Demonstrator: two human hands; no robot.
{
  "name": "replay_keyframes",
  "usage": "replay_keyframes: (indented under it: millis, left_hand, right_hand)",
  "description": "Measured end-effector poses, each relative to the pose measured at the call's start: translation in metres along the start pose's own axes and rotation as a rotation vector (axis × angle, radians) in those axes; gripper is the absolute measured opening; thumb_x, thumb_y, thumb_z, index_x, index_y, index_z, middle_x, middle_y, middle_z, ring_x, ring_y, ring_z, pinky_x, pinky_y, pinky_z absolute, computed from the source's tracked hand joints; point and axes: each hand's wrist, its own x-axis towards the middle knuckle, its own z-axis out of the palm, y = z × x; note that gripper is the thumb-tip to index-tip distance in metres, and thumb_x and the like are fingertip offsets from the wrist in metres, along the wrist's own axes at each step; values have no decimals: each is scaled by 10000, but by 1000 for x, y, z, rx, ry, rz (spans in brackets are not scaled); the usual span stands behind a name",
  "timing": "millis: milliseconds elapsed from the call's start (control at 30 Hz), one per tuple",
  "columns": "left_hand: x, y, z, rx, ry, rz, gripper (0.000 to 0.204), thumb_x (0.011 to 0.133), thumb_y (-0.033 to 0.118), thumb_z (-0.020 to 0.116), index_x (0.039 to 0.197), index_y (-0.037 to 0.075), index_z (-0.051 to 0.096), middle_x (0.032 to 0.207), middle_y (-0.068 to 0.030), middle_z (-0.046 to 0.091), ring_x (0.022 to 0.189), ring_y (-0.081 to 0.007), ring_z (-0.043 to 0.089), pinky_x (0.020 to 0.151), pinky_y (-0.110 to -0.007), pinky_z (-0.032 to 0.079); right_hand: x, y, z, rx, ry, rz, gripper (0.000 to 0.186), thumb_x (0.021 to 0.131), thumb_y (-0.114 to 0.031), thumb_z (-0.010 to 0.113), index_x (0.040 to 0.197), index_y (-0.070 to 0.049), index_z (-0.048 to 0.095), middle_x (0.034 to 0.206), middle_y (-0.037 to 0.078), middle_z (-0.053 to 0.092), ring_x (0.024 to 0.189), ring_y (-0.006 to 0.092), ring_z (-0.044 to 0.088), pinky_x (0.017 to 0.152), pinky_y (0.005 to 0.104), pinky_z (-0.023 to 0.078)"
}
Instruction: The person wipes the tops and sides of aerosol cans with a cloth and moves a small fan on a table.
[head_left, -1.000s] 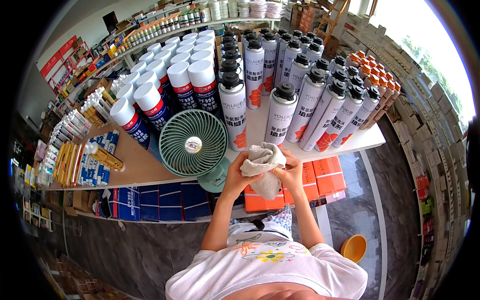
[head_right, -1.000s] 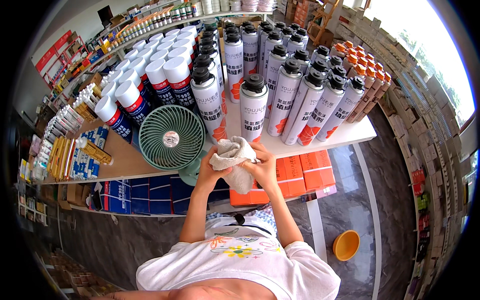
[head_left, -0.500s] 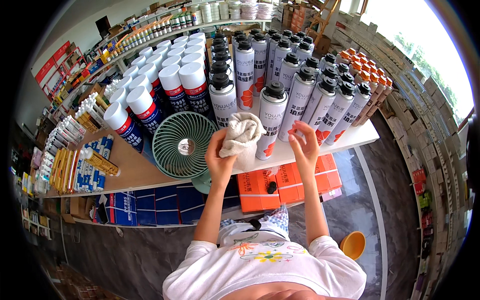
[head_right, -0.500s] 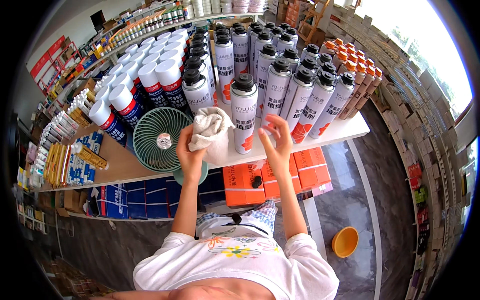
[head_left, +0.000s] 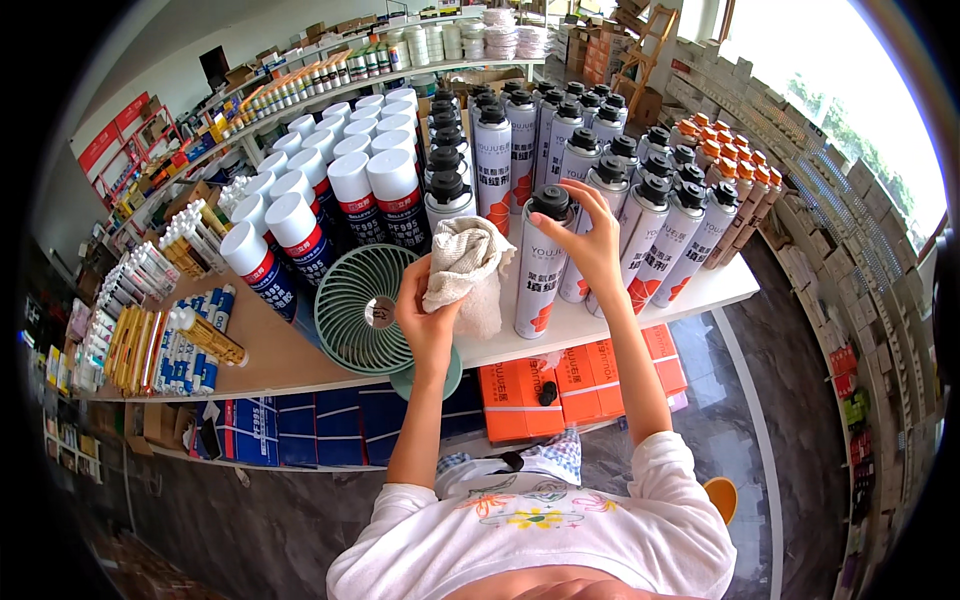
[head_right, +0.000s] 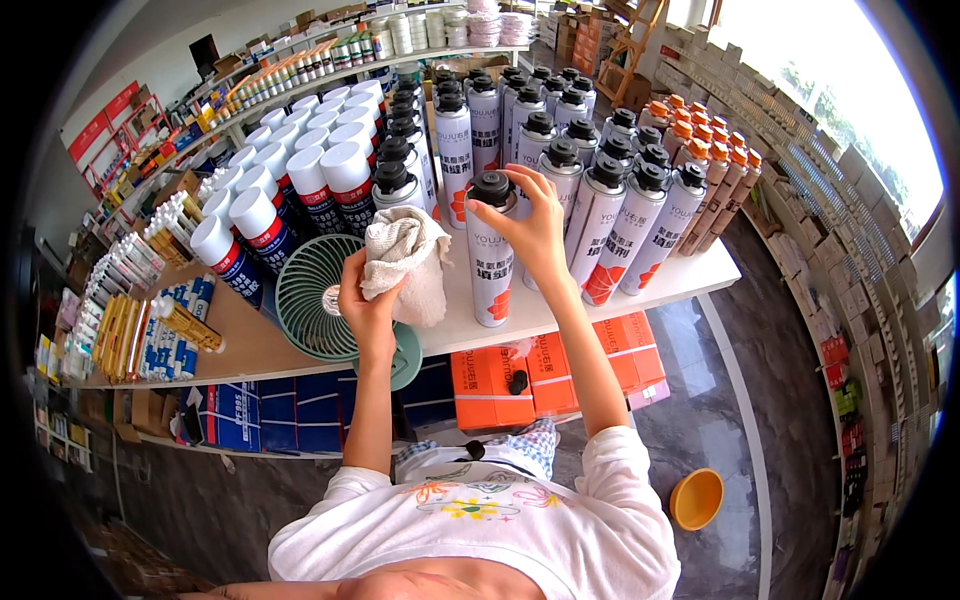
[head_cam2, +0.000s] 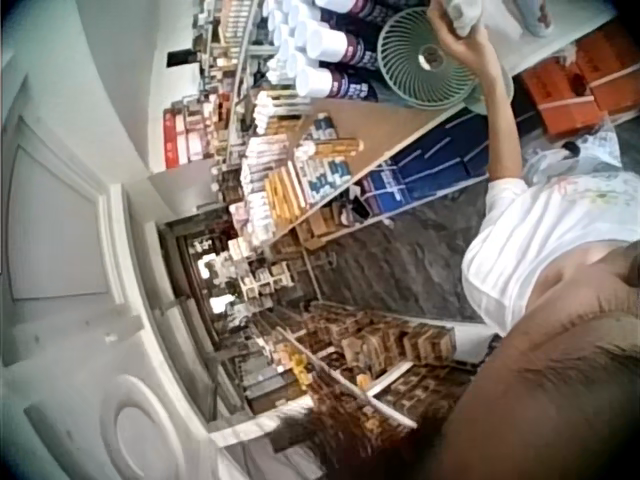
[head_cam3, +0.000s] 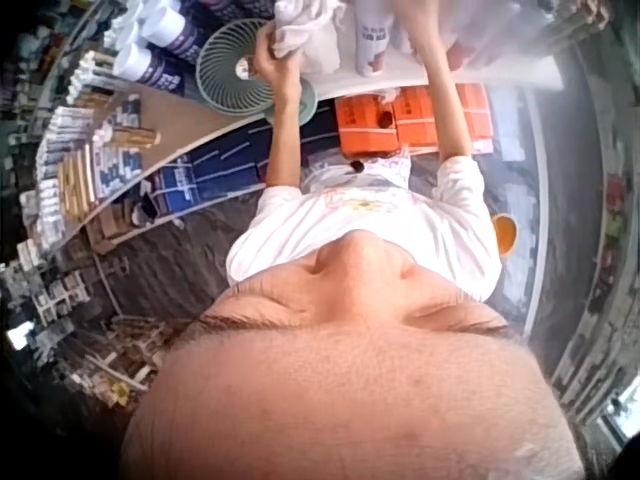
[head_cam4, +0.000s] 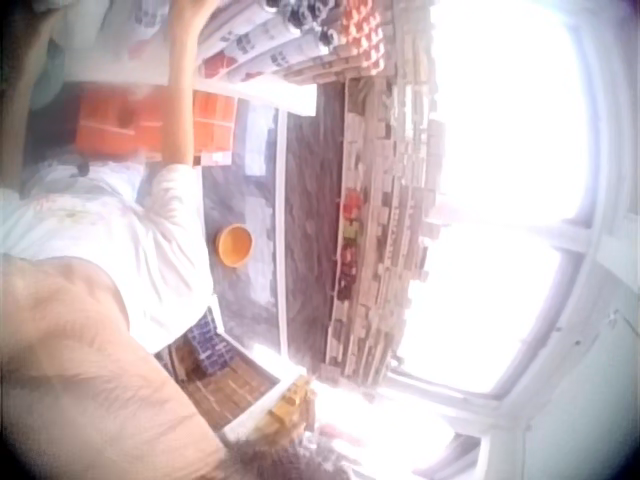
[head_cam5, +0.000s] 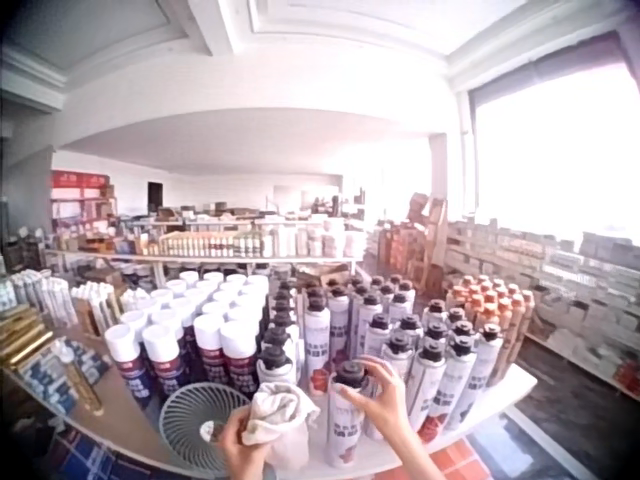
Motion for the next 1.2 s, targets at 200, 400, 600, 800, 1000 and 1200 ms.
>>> replay_keyframes:
  millis: [200, 400, 600, 800, 1000, 1200]
  left_hand:
    - [48, 42, 14, 109, -86, 353, 523, 757, -72, 734, 1256, -23, 588, 1186, -77, 649, 1057, -140, 607, 915, -289, 493]
    - [115, 80, 76, 523, -598, 743, 449, 691, 39, 780, 1132, 57, 700, 1122, -100, 705, 962, -285, 658, 856, -368, 531]
    - [151, 73, 102, 649, -999, 516, 364, 761, 141, 757, 1102, 42, 675, 965, -147, 725, 884, -275, 704, 795, -355, 543]
    - [153, 43, 105, 553, -830, 388, 316, 759, 95, 751, 1041, 21, 630, 827, -169, 709, 770, -271, 719, 697, -345, 534]
    - [149, 52, 88, 460, -957, 419, 269, 735, 22, 740, 995, 53, 678, 899, -136, 728, 830, -249, 723, 739, -318, 540]
    - [145, 75, 104, 611, -1090, 453, 302, 686, 18, 711, 983, 37, 663, 848, -172, 706, 749, -297, 698, 696, -353, 522]
  right_hand:
    - [-2, -6, 16, 23, 73, 36, 488, 729, -244, 856, 1111, 14, 693, 1197, 138, 666, 1141, 245, 613, 1005, 369, 453]
    - [-8, -11, 15, 217, 58, 126, 417, 737, -122, 818, 1090, 46, 671, 1007, 75, 705, 894, 138, 640, 814, 296, 510]
    - [-16, -4, 23, 295, 187, 110, 447, 733, -113, 813, 1135, 24, 674, 956, 24, 701, 854, 79, 619, 744, 255, 504]
    - [-12, -8, 21, 264, 163, 158, 432, 731, -76, 815, 1118, 45, 668, 957, 42, 692, 887, 82, 613, 757, 246, 504]
    - [-14, -5, 15, 239, 69, 350, 359, 740, -91, 823, 1034, 64, 687, 908, 41, 702, 858, 82, 622, 770, 249, 508]
    - [-17, 1, 18, 165, 112, 186, 365, 741, -90, 832, 1066, 6, 699, 953, 63, 727, 886, 113, 656, 792, 280, 523]
